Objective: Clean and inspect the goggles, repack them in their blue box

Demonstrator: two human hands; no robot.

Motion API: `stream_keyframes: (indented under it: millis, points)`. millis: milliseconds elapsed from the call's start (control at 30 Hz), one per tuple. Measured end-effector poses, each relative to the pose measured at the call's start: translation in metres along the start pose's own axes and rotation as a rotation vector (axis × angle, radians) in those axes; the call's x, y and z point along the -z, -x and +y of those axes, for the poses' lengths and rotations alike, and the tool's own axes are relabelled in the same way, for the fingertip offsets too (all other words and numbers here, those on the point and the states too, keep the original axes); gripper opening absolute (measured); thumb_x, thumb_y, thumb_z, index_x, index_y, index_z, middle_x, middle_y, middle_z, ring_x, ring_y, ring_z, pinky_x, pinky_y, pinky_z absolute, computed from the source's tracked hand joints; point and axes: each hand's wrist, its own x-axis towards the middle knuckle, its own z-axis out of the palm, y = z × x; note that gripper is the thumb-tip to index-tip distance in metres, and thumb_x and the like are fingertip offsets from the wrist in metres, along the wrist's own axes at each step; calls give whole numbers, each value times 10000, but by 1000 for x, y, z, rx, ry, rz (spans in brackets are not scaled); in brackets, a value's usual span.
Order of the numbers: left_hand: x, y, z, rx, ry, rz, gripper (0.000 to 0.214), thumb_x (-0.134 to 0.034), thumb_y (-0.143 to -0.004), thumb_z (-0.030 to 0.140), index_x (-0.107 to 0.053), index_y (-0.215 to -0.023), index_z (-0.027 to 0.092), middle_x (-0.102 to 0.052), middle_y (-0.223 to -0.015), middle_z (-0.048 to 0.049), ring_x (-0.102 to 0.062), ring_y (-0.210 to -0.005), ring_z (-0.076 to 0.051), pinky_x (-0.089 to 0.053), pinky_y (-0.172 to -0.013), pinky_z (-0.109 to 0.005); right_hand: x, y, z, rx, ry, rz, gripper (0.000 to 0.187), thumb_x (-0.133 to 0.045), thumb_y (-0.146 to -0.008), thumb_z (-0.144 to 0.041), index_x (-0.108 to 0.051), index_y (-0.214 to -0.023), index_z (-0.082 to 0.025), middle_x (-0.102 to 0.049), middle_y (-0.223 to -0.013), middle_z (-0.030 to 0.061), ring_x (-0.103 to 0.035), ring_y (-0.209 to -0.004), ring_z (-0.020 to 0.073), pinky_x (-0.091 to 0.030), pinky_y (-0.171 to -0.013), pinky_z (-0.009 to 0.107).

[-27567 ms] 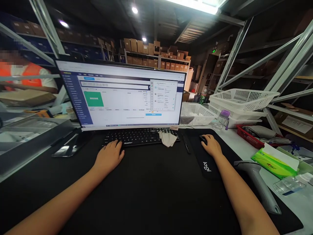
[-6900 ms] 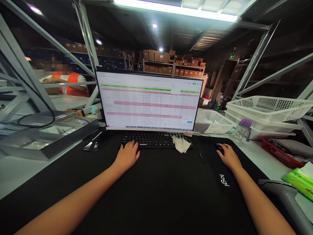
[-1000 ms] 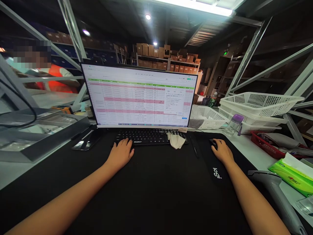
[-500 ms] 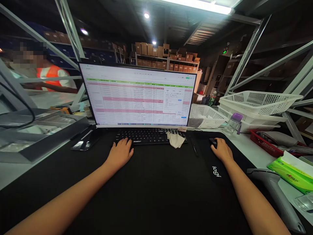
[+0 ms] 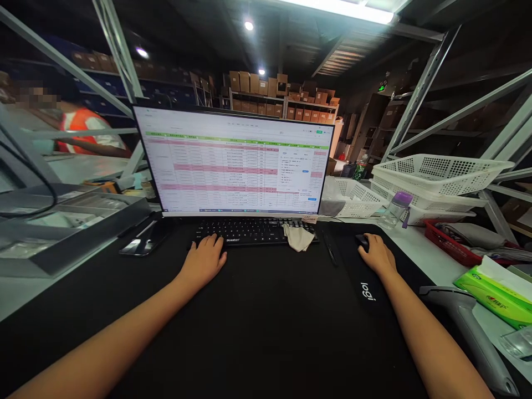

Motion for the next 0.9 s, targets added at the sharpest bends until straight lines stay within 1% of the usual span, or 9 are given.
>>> stream_keyframes:
  millis: [200, 433, 667, 767, 900]
  points:
    - [0, 0, 0, 2, 0, -2, 508, -437, -1072, 247, -566, -1523, 52, -542, -1603, -275, -516, -1494, -413, -467, -1185, -678, 2, 2, -2, -3, -2, 29, 506, -586, -939, -373, -632, -1407, -185, -652, -1387, 171, -685, -1210, 328, -548, -1053, 474]
    - [-1, 1, 0, 1, -17, -4, 514, -426, -1078, 251, -561, -1530, 45, -538, -1609, -271, -518, -1491, -409, -466, -1186, -680, 3, 0, -5, -4, -20, 41, 499, -596, -913, -353, -643, -1371, -161, -650, -1376, 171, -684, -1237, 315, -525, -1107, 427]
    - [-3, 0, -1, 7, 0, 24, 500, -459, -1069, 247, -583, -1514, 55, -554, -1592, -273, -527, -1483, -413, -471, -1180, -683, 5, 2, -6, -19, -11, 33, 510, -585, -932, -372, -648, -1397, -173, -654, -1387, 166, -679, -1258, 321, -535, -1097, 430]
    - [-4, 0, -1, 2, -6, 19, 504, -454, -1073, 248, -576, -1518, 46, -553, -1592, -274, -529, -1480, -413, -473, -1178, -686, 3, 2, -4, -19, 13, 24, 541, -573, -949, -406, -642, -1437, -183, -644, -1418, 163, -685, -1247, 328, -555, -1068, 443]
    - [-3, 1, -1, -2, -14, 18, 501, -451, -1075, 248, -579, -1515, 46, -554, -1593, -273, -530, -1478, -414, -474, -1179, -682, 0, 1, 0, -4, 21, 13, 585, -562, -960, -435, -626, -1492, -199, -634, -1440, 152, -685, -1254, 323, -556, -1079, 445]
